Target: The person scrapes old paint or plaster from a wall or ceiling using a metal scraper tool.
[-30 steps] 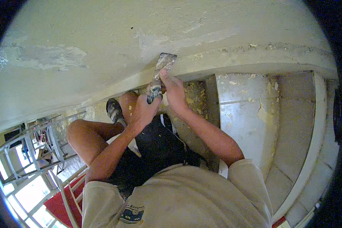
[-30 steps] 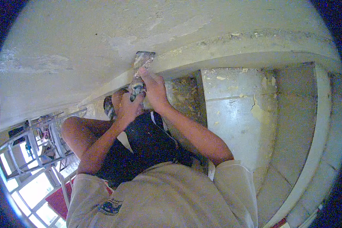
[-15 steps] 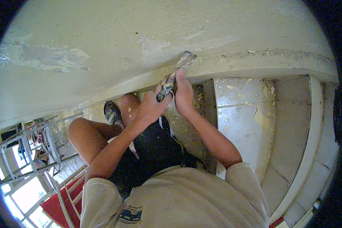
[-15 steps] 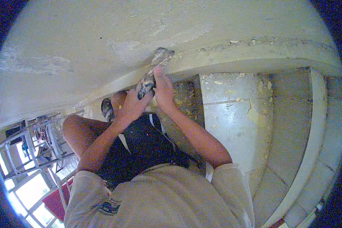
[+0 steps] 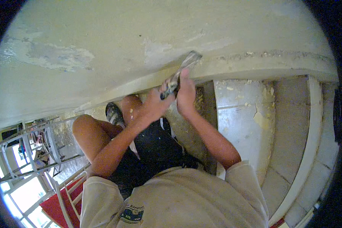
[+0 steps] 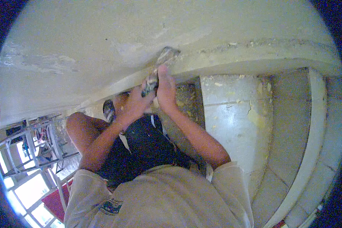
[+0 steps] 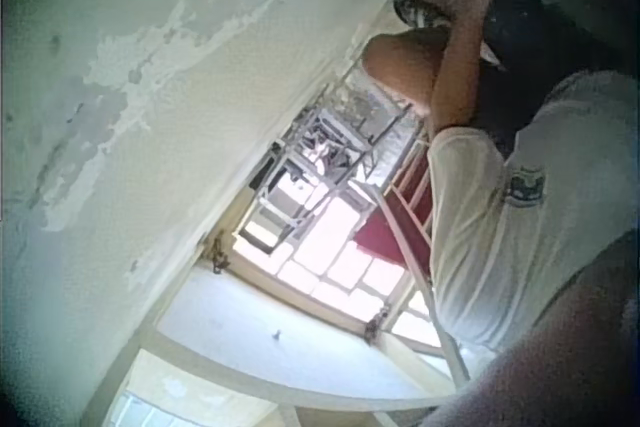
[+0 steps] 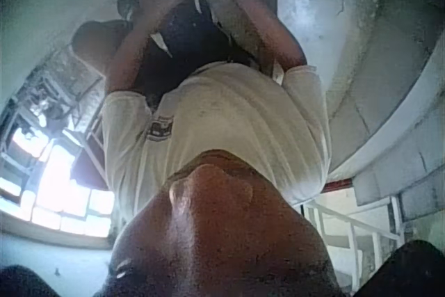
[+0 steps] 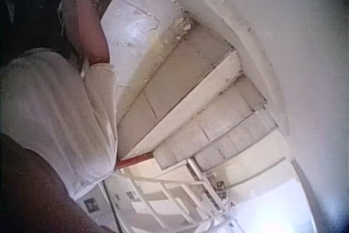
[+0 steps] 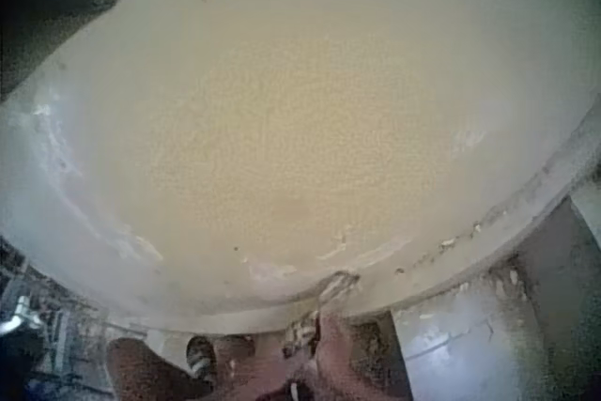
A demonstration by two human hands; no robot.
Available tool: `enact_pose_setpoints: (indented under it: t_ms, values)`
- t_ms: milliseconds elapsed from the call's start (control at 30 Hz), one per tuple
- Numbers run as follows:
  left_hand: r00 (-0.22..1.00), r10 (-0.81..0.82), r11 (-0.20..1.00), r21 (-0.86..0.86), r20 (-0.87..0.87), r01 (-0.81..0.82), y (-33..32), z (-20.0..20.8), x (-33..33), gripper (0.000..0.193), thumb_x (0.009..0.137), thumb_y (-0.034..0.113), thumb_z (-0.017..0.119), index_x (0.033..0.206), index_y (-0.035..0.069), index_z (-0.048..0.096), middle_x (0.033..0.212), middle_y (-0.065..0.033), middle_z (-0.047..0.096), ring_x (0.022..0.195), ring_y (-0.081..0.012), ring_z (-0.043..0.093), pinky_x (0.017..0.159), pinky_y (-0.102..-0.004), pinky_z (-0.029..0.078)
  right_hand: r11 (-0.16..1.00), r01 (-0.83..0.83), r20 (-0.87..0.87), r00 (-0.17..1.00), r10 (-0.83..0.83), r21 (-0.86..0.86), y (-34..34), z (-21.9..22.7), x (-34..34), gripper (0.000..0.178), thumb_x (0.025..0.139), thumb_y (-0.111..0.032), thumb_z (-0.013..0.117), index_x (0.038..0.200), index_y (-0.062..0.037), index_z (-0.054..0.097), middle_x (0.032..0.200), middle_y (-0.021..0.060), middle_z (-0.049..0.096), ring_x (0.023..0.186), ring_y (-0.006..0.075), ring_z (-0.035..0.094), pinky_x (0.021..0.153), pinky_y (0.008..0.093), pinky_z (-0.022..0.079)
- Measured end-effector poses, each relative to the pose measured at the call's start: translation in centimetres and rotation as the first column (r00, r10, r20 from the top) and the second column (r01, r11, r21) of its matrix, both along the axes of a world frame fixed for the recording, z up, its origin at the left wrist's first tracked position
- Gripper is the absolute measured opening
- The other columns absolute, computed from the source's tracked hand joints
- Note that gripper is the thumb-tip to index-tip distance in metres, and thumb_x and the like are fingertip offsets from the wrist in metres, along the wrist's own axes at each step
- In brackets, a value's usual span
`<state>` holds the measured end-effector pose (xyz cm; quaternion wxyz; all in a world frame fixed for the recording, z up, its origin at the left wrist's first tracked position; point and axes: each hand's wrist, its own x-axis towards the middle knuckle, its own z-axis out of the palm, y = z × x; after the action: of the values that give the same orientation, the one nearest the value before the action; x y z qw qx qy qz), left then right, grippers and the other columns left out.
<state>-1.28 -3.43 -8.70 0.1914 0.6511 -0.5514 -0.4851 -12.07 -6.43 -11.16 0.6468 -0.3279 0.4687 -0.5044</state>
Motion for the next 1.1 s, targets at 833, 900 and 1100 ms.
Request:
enact_pose_setpoints:
  t_ms: [833,900,1100]
  values:
    - [0.899,-0.007,0.991,-0.12,-0.438,-0.051,2.3,-2.4,-1.0,0.02,0.087,0.016,0.043,0.074,0.002,0.051,0.061,-0.0032,0.054,0.053,-0.011,0.051,0.048,-0.0255,0.041,0.945,-0.216,-0.541,0.84,0.051,-0.247,0.4,1.8,-0.4,0.045,0.088,-0.038,0.044,0.073,0.0022,0.055,0.061,0.0151,0.053,0.055,0.023,0.046,0.059,0.036,0.039]
    - [0.874,0.027,0.999,-0.01,-0.485,-0.037,1.4,-2.8,-0.9,0.021,0.086,0.016,0.042,0.073,0.002,0.05,0.059,-0.0031,0.053,0.051,-0.0111,0.051,0.047,-0.0261,0.04,0.946,-0.206,-0.475,0.877,0.066,-0.249,-0.3,1.1,-0.2,0.045,0.089,-0.039,0.044,0.073,0.0022,0.055,0.062,0.0151,0.053,0.056,0.0228,0.046,0.059,0.0358,0.039]
    - [0.875,0.017,0.994,-0.089,-0.483,-0.069,2.4,-3.7,-1.1,0.019,0.087,0.015,0.041,0.074,0.003,0.049,0.055,-0.0025,0.05,0.047,-0.012,0.049,0.046,-0.0267,0.04,0.97,-0.19,-0.393,0.912,0.117,-0.153,-0.1,-0.3,0.0,0.049,0.089,-0.042,0.041,0.073,0.0018,0.054,0.061,0.0145,0.052,0.058,0.0251,0.047,0.061,0.036,0.039]
